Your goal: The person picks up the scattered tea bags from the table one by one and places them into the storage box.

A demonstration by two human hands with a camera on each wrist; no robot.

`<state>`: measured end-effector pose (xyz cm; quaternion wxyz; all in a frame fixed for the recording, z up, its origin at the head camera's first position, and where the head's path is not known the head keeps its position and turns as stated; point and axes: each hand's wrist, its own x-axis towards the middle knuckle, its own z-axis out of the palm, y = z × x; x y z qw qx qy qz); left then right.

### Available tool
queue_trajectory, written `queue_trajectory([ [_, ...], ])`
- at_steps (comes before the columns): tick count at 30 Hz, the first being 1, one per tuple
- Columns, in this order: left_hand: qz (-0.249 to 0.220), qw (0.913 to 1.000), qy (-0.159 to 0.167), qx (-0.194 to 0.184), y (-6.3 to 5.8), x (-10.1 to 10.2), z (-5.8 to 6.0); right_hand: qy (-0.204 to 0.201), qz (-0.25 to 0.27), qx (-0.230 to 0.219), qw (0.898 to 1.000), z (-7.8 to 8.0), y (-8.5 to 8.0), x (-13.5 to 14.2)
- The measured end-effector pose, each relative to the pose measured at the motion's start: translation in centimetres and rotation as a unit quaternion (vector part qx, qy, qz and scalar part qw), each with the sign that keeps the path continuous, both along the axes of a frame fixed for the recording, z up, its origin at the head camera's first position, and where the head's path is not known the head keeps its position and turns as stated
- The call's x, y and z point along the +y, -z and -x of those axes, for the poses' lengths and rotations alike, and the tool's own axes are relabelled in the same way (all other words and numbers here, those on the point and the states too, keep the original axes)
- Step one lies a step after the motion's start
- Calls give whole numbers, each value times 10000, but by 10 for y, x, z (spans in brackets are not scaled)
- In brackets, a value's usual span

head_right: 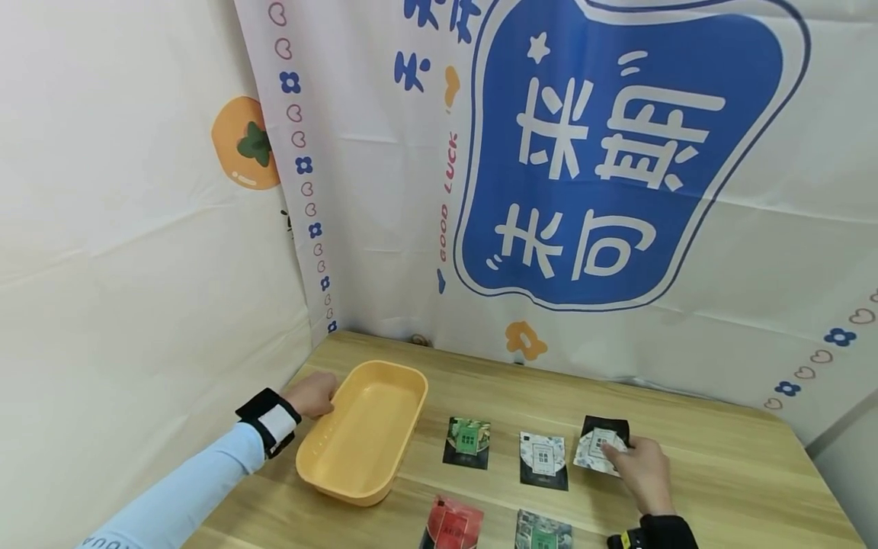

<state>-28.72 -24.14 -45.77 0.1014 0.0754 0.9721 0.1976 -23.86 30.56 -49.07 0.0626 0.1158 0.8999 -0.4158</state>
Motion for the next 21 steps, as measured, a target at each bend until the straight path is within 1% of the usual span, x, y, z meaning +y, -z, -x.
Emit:
queue_trajectory([
  [4, 26, 10000, -38, 28, 1, 0, 0, 50, 108, 161, 9998, -1, -1, -7],
  [10, 176, 9997, 80, 179, 1, -1, 0, 95, 181, 270, 9994, -1, -8, -18],
  [17, 86, 9999, 1, 79, 1, -1, -1, 102, 226, 117, 9996, 0, -14, -27],
  [21, 58, 10000, -66, 19, 0, 0, 0, 113, 282, 181, 9994, -1, -15, -31],
])
